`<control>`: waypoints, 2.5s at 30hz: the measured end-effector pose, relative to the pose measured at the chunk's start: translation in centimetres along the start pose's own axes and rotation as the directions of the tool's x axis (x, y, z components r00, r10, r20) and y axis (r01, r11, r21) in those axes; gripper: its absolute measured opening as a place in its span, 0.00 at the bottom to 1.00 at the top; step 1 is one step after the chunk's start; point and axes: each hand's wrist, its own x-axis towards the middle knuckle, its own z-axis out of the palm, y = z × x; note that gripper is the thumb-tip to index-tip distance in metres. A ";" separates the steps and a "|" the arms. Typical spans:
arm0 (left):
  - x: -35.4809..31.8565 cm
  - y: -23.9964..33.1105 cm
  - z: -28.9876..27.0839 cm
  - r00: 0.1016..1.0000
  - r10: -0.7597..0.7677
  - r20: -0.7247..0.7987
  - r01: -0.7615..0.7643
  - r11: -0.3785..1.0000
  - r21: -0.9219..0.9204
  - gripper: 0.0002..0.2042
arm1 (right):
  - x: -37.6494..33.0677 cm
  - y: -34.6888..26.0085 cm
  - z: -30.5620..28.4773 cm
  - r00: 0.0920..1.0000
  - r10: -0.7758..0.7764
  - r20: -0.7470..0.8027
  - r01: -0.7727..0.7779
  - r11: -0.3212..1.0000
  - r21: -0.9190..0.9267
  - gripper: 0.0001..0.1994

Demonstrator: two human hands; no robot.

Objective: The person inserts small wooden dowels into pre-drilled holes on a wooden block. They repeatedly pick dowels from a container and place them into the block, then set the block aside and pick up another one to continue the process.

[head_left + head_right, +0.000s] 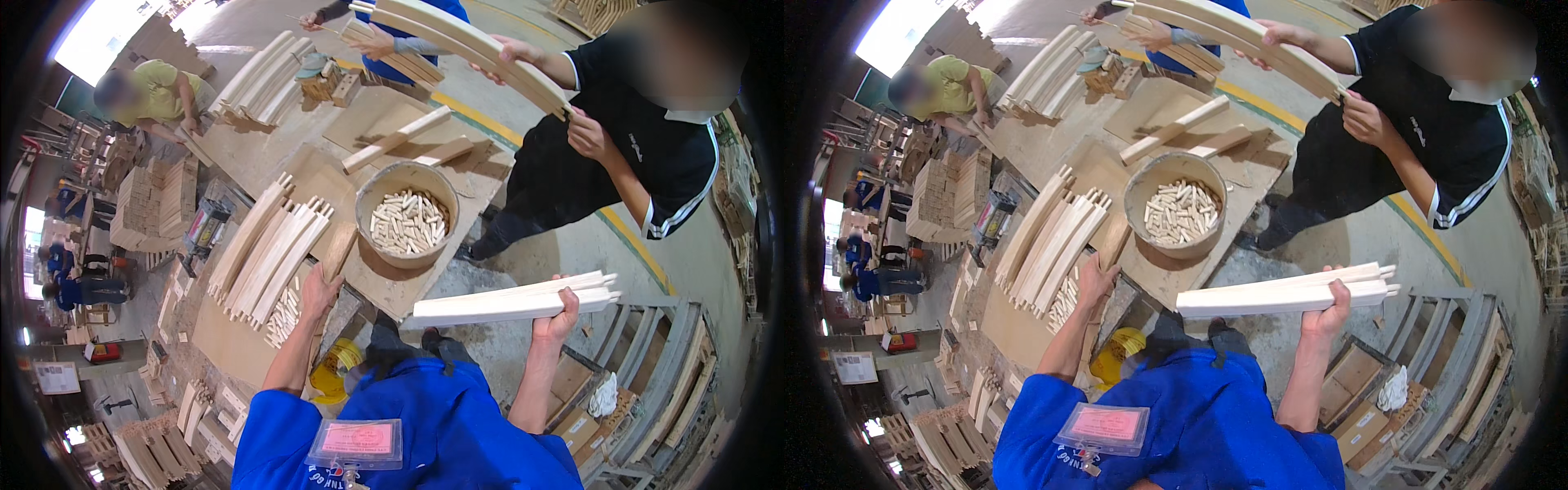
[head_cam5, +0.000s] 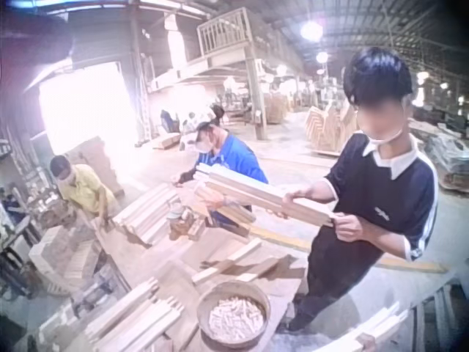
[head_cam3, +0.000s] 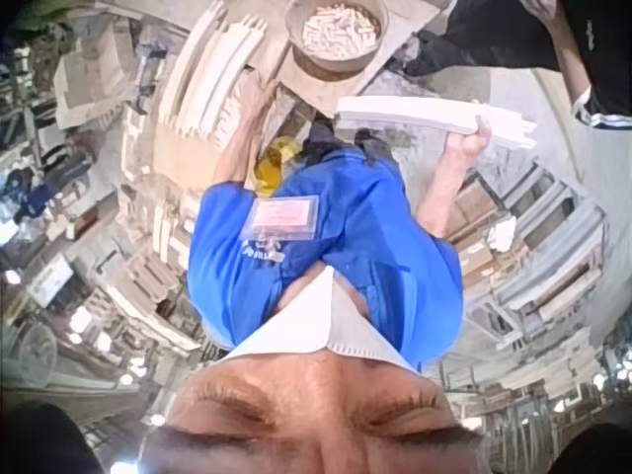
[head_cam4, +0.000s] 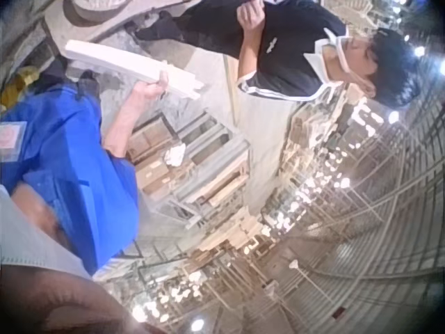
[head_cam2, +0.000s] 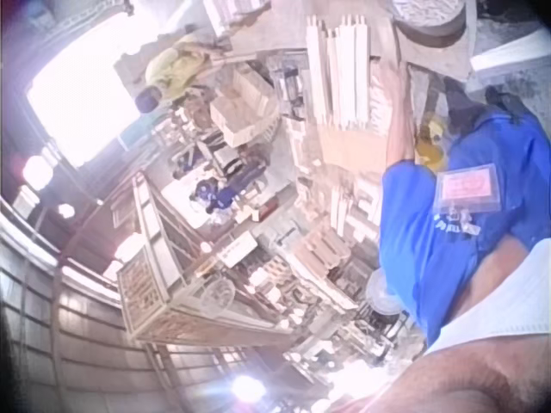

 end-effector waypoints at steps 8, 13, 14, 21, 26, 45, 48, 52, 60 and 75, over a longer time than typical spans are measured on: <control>-6.9 14.6 0.3 0.691 0.673 0.261 -0.354 0.631 -0.690 0.47 | -2.5 7.4 -8.6 0.757 0.577 -0.306 -0.476 0.809 0.346 0.28; -7.7 21.8 0.9 0.409 0.910 -0.070 -0.305 0.064 -0.950 0.43 | -3.0 10.4 -7.2 0.599 0.787 -0.149 -0.754 0.616 0.227 0.32; -7.9 22.6 1.2 0.395 0.912 -0.114 -0.302 0.012 -0.953 0.42 | -3.2 10.1 -8.0 0.592 0.804 -0.061 -0.784 0.591 0.191 0.33; -8.3 23.7 0.5 0.670 0.731 -0.130 -0.404 0.213 -0.890 0.36 | -6.8 2.8 3.7 0.769 0.280 0.574 0.429 0.440 -0.789 0.43; -8.3 26.3 1.8 0.616 0.784 -0.074 -0.437 0.262 -0.860 0.41 | -6.9 6.5 2.1 0.801 0.075 0.594 0.488 0.492 -0.721 0.45; 16.0 19.5 4.9 0.520 0.308 0.796 -0.803 0.494 0.334 0.11 | -2.7 4.4 5.1 0.808 0.097 0.581 0.330 0.742 -0.584 0.37; 14.4 20.0 1.9 0.695 0.387 0.606 -0.691 0.593 0.414 0.11 | -3.0 5.0 6.8 0.719 0.196 0.667 0.416 0.648 -0.638 0.33; 7.2 23.7 -3.8 0.673 0.690 0.265 -0.629 0.723 -0.285 0.10 | -3.2 6.2 5.9 0.628 0.160 0.762 0.582 0.552 -0.597 0.34; -4.2 23.3 -8.4 0.673 0.729 0.125 -0.599 0.636 -0.487 0.08 | -3.7 7.4 7.9 0.477 0.269 0.837 0.652 0.531 -0.542 0.35; -3.3 21.6 -9.0 0.595 0.692 0.409 -0.665 0.710 -0.233 0.05 | -3.5 6.2 10.7 0.403 0.451 0.797 0.779 0.288 -0.557 0.31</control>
